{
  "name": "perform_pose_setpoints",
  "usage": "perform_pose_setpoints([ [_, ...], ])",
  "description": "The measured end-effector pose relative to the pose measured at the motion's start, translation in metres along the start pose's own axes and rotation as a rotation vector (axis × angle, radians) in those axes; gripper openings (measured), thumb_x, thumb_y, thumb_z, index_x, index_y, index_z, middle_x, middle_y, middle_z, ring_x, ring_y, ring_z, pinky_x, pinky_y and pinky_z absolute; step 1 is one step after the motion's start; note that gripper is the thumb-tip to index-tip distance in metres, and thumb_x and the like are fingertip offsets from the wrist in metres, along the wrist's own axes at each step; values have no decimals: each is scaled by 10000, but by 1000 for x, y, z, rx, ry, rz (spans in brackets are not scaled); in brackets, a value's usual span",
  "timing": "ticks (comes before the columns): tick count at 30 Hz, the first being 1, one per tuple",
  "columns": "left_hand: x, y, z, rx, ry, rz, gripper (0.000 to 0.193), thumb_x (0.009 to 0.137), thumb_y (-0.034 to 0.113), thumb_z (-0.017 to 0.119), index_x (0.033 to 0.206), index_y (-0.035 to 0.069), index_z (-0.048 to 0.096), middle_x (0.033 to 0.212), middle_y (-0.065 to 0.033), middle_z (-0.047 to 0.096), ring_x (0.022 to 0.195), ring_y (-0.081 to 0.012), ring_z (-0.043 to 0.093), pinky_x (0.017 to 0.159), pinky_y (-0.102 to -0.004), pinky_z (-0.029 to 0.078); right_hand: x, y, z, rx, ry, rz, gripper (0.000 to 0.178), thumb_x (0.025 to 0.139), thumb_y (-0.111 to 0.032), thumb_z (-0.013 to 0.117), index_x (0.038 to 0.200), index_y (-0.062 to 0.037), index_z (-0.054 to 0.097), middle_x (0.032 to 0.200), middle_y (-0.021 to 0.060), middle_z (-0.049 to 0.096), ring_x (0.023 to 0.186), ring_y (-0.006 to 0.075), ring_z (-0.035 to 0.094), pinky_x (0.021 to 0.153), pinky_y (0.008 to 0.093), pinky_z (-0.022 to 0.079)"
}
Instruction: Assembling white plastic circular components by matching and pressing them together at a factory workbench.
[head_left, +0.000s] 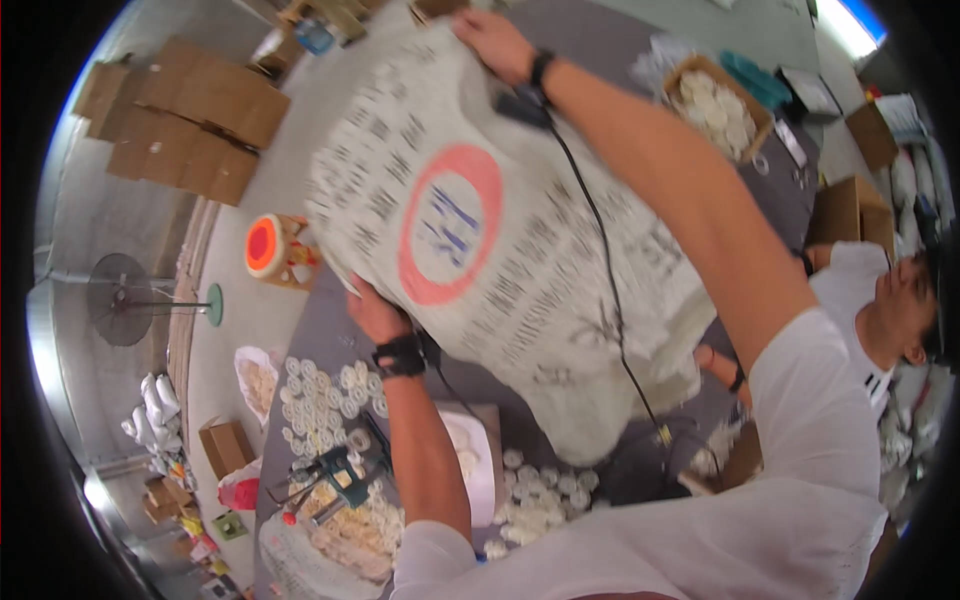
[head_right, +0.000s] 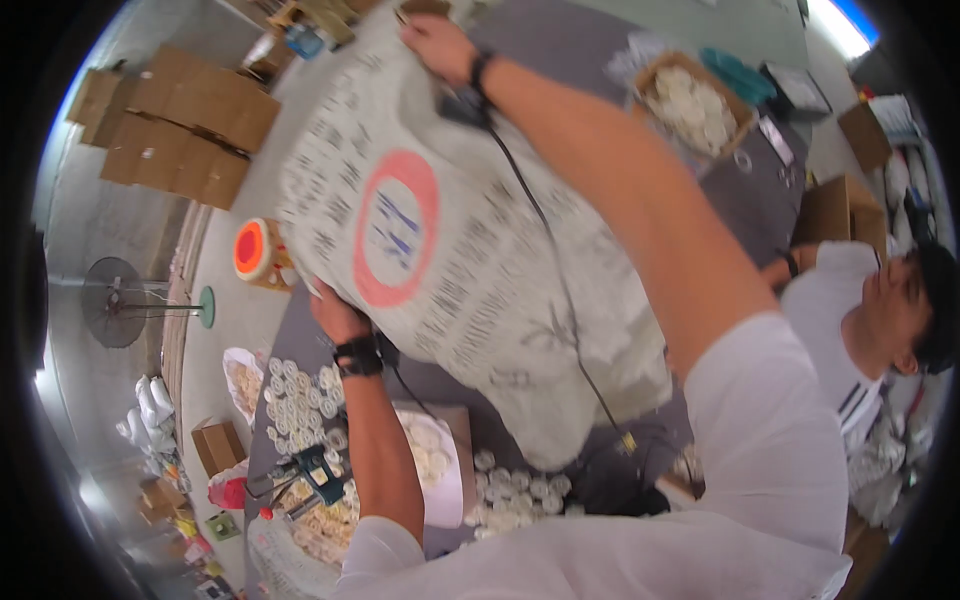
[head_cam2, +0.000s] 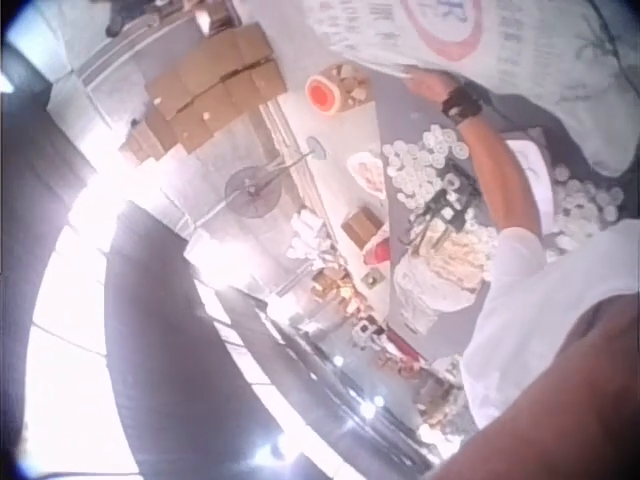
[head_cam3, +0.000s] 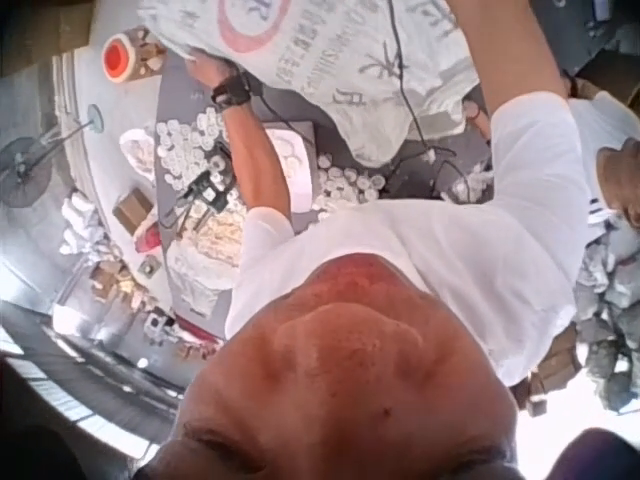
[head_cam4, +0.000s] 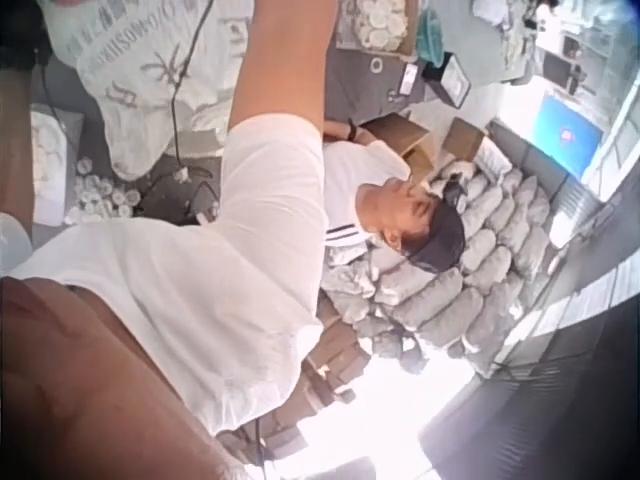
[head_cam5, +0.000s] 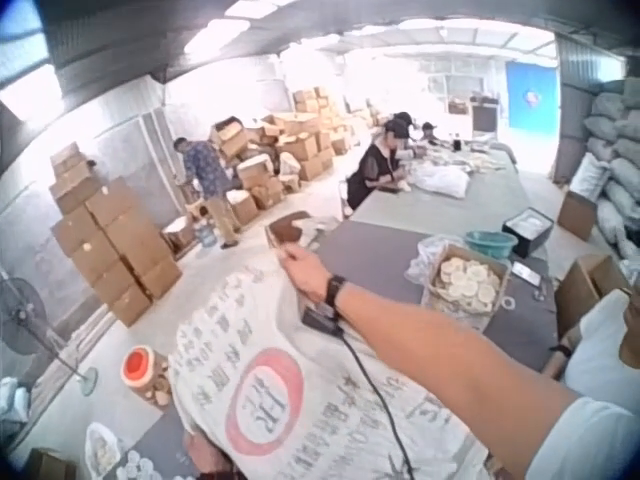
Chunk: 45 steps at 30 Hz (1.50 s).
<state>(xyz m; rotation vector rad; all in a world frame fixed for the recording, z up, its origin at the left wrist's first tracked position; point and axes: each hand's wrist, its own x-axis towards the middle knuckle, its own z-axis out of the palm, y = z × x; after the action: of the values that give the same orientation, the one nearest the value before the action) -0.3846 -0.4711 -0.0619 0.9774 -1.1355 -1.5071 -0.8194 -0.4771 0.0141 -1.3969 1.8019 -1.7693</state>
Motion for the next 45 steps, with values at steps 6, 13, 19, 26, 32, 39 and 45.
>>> perform_pose_setpoints([
  [6,5,-88,3,11,-46,-95,422,1143,267,529,1461,-10,534,1393,-148,659,1212,-266,656,1028,-425,534,19,116,-32,-515,-337,155,451,930,-384,690,1248,-71,761,1263,208,746,1224,334,682,1107,396,491],
  [13,8,-89,-44,201,-28,-243,436,1122,339,581,1401,5,589,1309,-106,694,1161,-221,663,990,-387,532,-155,141,-49,-680,-238,220,640,942,-496,690,1356,-9,652,1344,237,666,1280,369,622,1098,458,485],
  [19,-71,-124,-67,296,-57,-595,653,1047,521,657,1364,-48,612,1310,-139,695,1080,-239,683,923,-400,545,-219,138,-125,-412,-304,821,1241,868,-793,683,1634,95,278,1664,301,370,1530,389,415,1246,439,361],
  [26,-51,-156,-30,-47,-237,-764,512,1050,265,611,1476,-10,542,1481,-168,627,1314,-353,641,1116,-499,519,-191,203,-122,-610,-139,743,602,991,-554,636,1236,-17,756,1305,236,721,1211,387,667,1036,465,510],
  [32,-21,-80,-8,-348,-405,-404,533,950,38,578,1481,-1,546,1432,-167,658,1258,-370,673,1107,-519,540,-156,176,-96,-304,125,554,337,1009,-309,607,1176,-65,769,980,159,768,927,336,741,835,481,583],
  [39,-20,-12,12,-341,-385,-310,598,1042,249,613,1563,13,439,1565,-197,525,1384,-359,571,1143,-527,500,-68,151,-105,75,221,349,255,939,-234,714,1096,-41,772,956,173,758,910,283,677,833,438,542],
  [45,-18,-17,-43,-44,-305,-244,582,1007,116,608,1555,6,446,1535,-162,564,1377,-378,574,1116,-573,514,-45,203,-56,-73,44,232,236,921,-185,704,1095,-41,772,1016,179,770,948,328,699,857,453,549],
])
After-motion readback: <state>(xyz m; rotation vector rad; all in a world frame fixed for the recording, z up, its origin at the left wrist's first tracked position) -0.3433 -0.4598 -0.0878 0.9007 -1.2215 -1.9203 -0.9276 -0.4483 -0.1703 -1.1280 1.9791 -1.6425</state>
